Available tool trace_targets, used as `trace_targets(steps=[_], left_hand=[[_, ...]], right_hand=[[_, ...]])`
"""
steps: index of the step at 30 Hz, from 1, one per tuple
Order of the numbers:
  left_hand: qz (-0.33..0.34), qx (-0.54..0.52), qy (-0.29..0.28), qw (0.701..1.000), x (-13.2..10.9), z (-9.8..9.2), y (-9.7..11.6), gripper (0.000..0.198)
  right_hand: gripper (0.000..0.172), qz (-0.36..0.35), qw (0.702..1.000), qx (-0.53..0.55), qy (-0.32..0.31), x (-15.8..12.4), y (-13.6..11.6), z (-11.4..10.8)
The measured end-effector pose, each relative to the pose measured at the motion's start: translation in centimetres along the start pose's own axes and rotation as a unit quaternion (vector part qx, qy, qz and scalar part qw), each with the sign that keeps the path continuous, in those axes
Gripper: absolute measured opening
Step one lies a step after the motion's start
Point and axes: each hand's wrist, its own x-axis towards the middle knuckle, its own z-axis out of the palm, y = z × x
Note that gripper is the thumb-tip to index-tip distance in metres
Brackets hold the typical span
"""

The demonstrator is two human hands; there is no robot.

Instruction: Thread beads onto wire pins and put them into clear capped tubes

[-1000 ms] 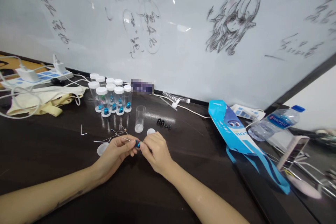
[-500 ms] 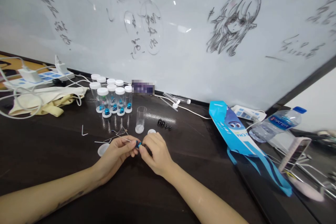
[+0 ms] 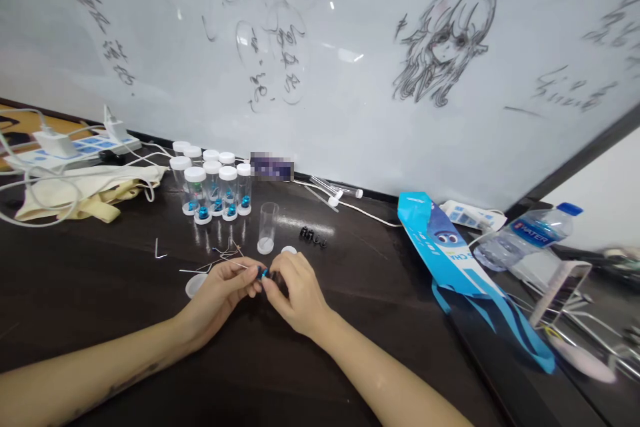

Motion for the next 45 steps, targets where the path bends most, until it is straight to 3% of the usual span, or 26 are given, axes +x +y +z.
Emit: trace_targets(steps=[4,10,13,20,25,30,33,40,45], left_hand=[[0.001,-0.001,0.000,1.000,0.07,-0.02,0.03,0.013],[0.001,0.010,-0.011,1.000,0.00,0.09,0.08,0.013],[0.000,0.007,-0.008,1.000,-0.12,0.05,0.05,0.013],[0.001,-0.007,0.007,1.000,0.08,-0.04,0.03,0.014],[0.004,-0.010,0.009,1.000,0.11,-0.06,0.01,0.014],[-0.002,0.006,0.003,1.000,-0.09,0.01,-0.04,0.014],[0.003,0.006,0.003,1.000,-0.09,0.07,0.01,0.014],[0.002,0.002,0.008,1.000,0.07,0.12,0.18,0.014],[0.000,-0.001,0.007,1.000,0.00,0.28,0.31,0.015]], right_hand=[[0.005,-0.007,1.000,0.011,0.007,-0.05,0.07,0.03],[0.028,-0.001,1.000,-0.008,-0.019,0.10,0.33,0.06],[0.030,0.001,1.000,-0.012,-0.016,0.13,0.38,0.14],[0.004,0.010,1.000,0.007,0.015,-0.11,0.14,0.20],[0.002,0.007,1.000,0.015,0.011,-0.09,0.08,0.17],[0.026,0.015,1.000,-0.017,-0.013,0.01,0.24,0.14],[0.029,0.017,0.999,-0.022,-0.016,0.00,0.34,0.14],[0.010,0.011,1.000,-0.006,0.023,-0.07,0.26,0.24],[0.008,-0.005,0.999,0.015,0.033,-0.15,0.14,0.23]])
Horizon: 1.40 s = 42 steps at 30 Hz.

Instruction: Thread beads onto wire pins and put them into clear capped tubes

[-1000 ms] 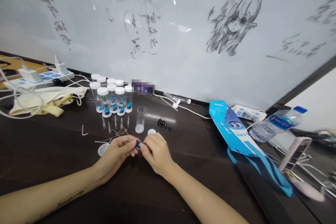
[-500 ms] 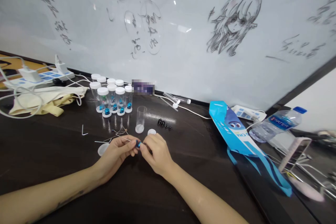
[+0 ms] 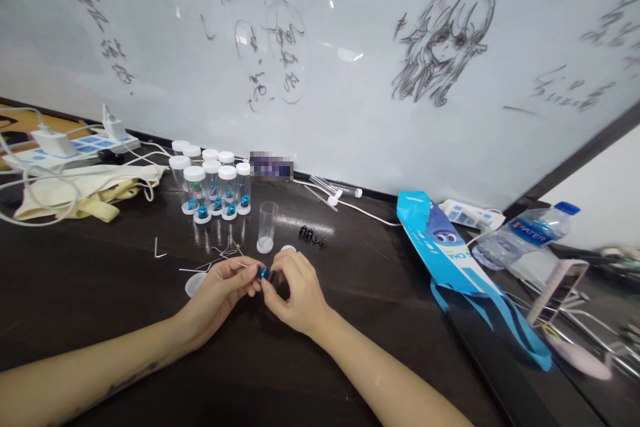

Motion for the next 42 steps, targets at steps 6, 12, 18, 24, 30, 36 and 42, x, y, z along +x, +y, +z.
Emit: trace_targets(steps=[6,12,18,24,30,36,42], left_hand=[[-0.001,0.004,0.005,1.000,-0.05,-0.03,-0.01,0.016],[0.002,0.011,-0.007,1.000,-0.01,-0.14,-0.18,0.013],[0.004,0.006,-0.006,1.000,-0.07,-0.13,-0.15,0.014],[0.002,0.003,0.005,1.000,-0.09,0.06,0.02,0.016],[0.001,0.006,-0.009,1.000,-0.06,-0.07,-0.09,0.015],[-0.001,-0.003,0.001,1.000,0.00,-0.29,-0.30,0.015],[0.003,-0.003,-0.001,1.000,-0.04,-0.11,-0.08,0.014]], right_hand=[[0.005,0.005,1.000,0.004,-0.010,0.03,0.06,-0.02],[0.025,0.012,0.999,-0.029,-0.041,0.10,0.32,-0.11],[0.020,0.015,0.999,-0.023,-0.030,0.13,0.18,-0.11],[0.003,0.005,1.000,0.016,-0.015,0.13,-0.07,-0.18],[0.020,0.040,0.998,-0.004,-0.046,-0.06,0.23,-0.33],[0.017,0.036,0.998,-0.021,-0.042,0.08,0.01,-0.15],[0.005,0.023,0.999,-0.008,-0.025,0.14,-0.08,-0.14]])
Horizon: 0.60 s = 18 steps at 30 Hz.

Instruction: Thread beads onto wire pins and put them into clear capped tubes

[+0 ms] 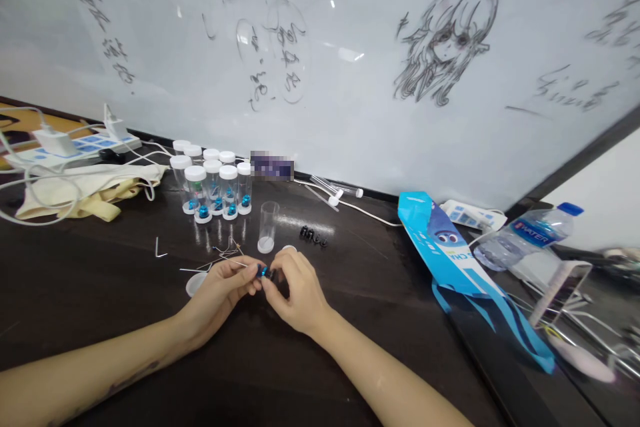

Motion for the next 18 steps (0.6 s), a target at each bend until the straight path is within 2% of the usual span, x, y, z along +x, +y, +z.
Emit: trace_targets(steps=[8,10,15,18], left_hand=[[-0.008,0.011,-0.004,1.000,-0.11,-0.04,-0.13,0.015],[-0.007,0.009,0.000,1.000,-0.07,-0.06,-0.13,0.015],[-0.006,0.000,0.006,1.000,0.00,0.03,0.05,0.015],[-0.005,0.003,-0.001,1.000,-0.07,0.15,0.13,0.014]], right_hand=[[0.033,-0.005,0.999,-0.035,-0.030,0.01,0.33,-0.05],[0.031,-0.001,0.999,-0.035,-0.026,0.02,0.25,-0.06],[0.013,-0.004,1.000,-0.003,-0.011,0.03,0.05,-0.01],[0.009,-0.012,1.000,0.004,-0.011,0.05,0.04,-0.01]])
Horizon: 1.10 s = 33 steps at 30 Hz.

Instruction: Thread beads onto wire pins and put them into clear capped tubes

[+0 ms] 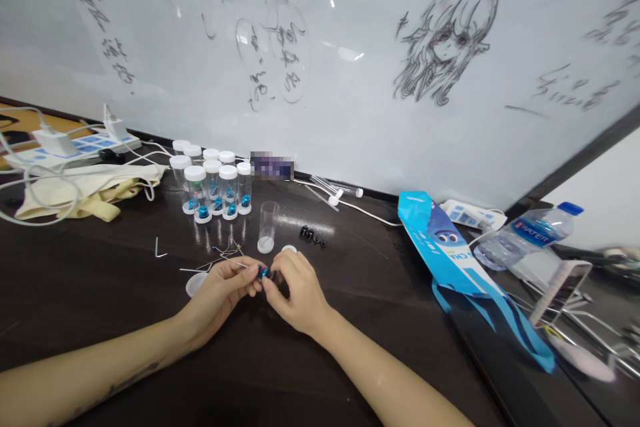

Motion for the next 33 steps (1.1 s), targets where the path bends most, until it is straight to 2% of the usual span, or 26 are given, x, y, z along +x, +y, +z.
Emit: trace_targets(steps=[7,13,20,23,28,30,33], left_hand=[[0.006,0.010,-0.005,1.000,-0.09,-0.16,-0.25,0.012],[0.005,0.008,-0.009,1.000,-0.04,-0.24,-0.29,0.013],[0.002,-0.004,0.003,1.000,0.21,-0.29,-0.23,0.014],[0.001,-0.003,0.001,1.000,0.16,-0.26,-0.22,0.014],[0.002,0.005,-0.004,1.000,-0.04,-0.21,-0.19,0.015],[0.003,0.005,-0.005,1.000,-0.03,-0.24,-0.21,0.016],[0.002,0.000,0.001,1.000,0.05,-0.28,-0.26,0.015]], right_hand=[[0.008,-0.012,1.000,-0.008,0.008,-0.11,0.12,0.00],[0.026,0.005,0.999,-0.029,-0.019,-0.18,0.29,0.09],[0.006,-0.004,1.000,0.004,0.007,0.09,0.04,0.05],[0.009,-0.002,1.000,-0.003,0.000,0.10,0.20,0.00],[0.029,0.010,0.999,-0.029,-0.024,-0.03,0.38,-0.01],[0.028,0.014,0.999,-0.034,-0.019,-0.03,0.31,0.00],[0.017,0.012,1.000,-0.027,-0.003,0.02,0.13,0.01]])
